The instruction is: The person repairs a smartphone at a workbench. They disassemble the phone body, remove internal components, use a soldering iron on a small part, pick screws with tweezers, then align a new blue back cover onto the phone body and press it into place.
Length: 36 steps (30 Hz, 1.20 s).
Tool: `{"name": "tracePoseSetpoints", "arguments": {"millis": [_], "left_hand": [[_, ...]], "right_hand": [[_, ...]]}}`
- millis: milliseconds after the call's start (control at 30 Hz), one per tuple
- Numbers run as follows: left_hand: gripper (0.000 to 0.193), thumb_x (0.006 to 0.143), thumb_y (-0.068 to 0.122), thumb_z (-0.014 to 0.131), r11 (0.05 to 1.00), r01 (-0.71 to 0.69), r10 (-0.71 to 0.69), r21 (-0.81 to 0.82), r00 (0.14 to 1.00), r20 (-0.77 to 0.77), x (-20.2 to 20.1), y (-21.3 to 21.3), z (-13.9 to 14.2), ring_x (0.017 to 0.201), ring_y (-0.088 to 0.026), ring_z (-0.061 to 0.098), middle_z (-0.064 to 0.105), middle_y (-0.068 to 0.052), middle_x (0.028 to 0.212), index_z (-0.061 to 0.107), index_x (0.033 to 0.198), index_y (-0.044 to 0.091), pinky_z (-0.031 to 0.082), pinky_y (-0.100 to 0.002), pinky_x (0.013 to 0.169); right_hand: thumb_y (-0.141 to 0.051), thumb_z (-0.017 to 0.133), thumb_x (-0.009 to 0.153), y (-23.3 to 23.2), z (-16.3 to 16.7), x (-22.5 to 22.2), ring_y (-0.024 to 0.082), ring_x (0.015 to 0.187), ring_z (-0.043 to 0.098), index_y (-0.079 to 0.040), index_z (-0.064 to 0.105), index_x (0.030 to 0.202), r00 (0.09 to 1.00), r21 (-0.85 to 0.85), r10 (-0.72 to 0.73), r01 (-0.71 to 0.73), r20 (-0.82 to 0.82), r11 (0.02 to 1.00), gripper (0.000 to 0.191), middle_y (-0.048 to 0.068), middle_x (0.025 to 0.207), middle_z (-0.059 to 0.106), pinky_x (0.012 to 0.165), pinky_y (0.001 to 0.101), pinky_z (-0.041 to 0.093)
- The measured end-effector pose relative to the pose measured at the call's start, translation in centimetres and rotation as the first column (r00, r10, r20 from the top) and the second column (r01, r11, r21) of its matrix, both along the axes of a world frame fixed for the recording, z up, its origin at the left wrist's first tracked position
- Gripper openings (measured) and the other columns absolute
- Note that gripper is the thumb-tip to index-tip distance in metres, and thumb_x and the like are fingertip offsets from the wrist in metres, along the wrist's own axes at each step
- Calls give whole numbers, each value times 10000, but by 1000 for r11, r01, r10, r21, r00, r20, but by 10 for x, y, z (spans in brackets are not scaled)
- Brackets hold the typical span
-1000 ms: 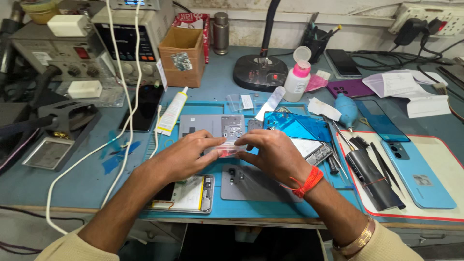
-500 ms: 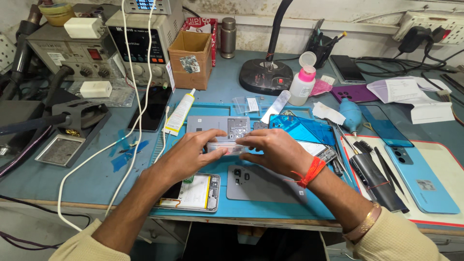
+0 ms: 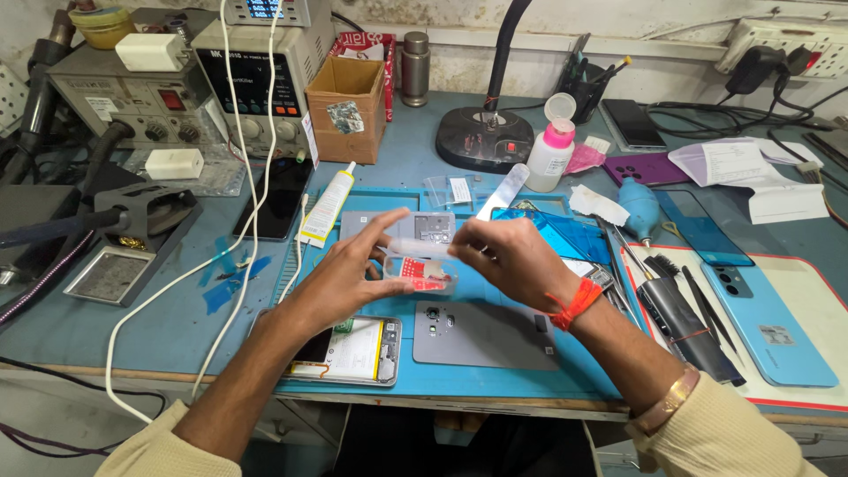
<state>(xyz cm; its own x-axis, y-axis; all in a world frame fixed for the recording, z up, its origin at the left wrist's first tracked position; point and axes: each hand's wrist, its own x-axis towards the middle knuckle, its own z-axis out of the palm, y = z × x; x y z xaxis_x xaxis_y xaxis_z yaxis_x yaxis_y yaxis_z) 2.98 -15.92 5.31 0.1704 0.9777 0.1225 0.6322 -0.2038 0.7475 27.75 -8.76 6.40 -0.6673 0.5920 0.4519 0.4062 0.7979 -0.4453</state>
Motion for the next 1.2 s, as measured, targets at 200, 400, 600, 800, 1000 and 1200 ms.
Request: {"name": "tracePoseSetpoints", "arguments": {"millis": [200, 400, 600, 800, 1000, 1200], "left_hand": [[1126, 659, 153, 888, 999, -1, -1, 42, 999, 51, -1, -1, -8, 1091, -240, 666, 651, -115, 1159, 254, 1585, 240, 539, -388, 997], [818, 680, 176, 890, 985, 46, -38, 168, 998, -49, -5, -2, -18, 1096, -272, 643, 642, -114, 1188, 563, 1427, 110, 511, -386, 969], [822, 684, 225, 886, 986, 16, 3, 165, 994, -112, -8, 3, -26, 1091, -304, 631, 633, -146, 1146, 555, 1407, 20, 485, -380, 961], [832, 689, 277, 882, 988, -32, 55, 149, 987, -153, -4, 6, -29, 1102, -303, 622, 639, -139, 1147, 553, 1416, 43, 471, -400, 957], [834, 703, 339, 860, 986, -69, 105, 151, 964, -244, -2, 4, -30, 1163, -261, 588, 665, -94, 1144, 535, 1441, 129, 361, -407, 1007], [819, 675, 393, 868, 986, -91, 125, 139, 957, -263, -2, 2, -28, 1168, -240, 590, 680, -65, 1124, 559, 1402, 179, 349, -411, 1020]], "right_hand": [[-161, 708, 943, 25, -12, -17, 203, 616, 746, -17, 701, 950, 970, -207, -203, 173, -134, 963, 145, 96, 751, 754, 561, 323, 575], [-85, 723, 913, 42, -29, -30, 290, 844, 743, -51, 773, 1073, 984, 89, -157, 165, -88, 982, 172, 171, 973, 757, 744, 369, 588], [-92, 712, 883, 18, -3, -2, 277, 853, 733, -67, 692, 1222, 988, -62, -153, 150, -38, 987, 340, 153, 1070, 692, 724, 363, 597], [-117, 707, 917, -12, 39, 68, 215, 845, 738, -66, 747, 1090, 962, -9, -268, 268, -44, 963, 185, 104, 1008, 754, 704, 337, 602], [-232, 750, 881, -26, 53, 143, 228, 747, 756, -64, 774, 1040, 814, -59, -528, 555, 242, 830, 233, 113, 874, 795, 712, 356, 576], [-270, 791, 844, -29, 17, 164, 262, 776, 758, -58, 762, 1017, 671, -117, -560, 685, 486, 719, 275, 142, 850, 800, 738, 381, 589]]}}
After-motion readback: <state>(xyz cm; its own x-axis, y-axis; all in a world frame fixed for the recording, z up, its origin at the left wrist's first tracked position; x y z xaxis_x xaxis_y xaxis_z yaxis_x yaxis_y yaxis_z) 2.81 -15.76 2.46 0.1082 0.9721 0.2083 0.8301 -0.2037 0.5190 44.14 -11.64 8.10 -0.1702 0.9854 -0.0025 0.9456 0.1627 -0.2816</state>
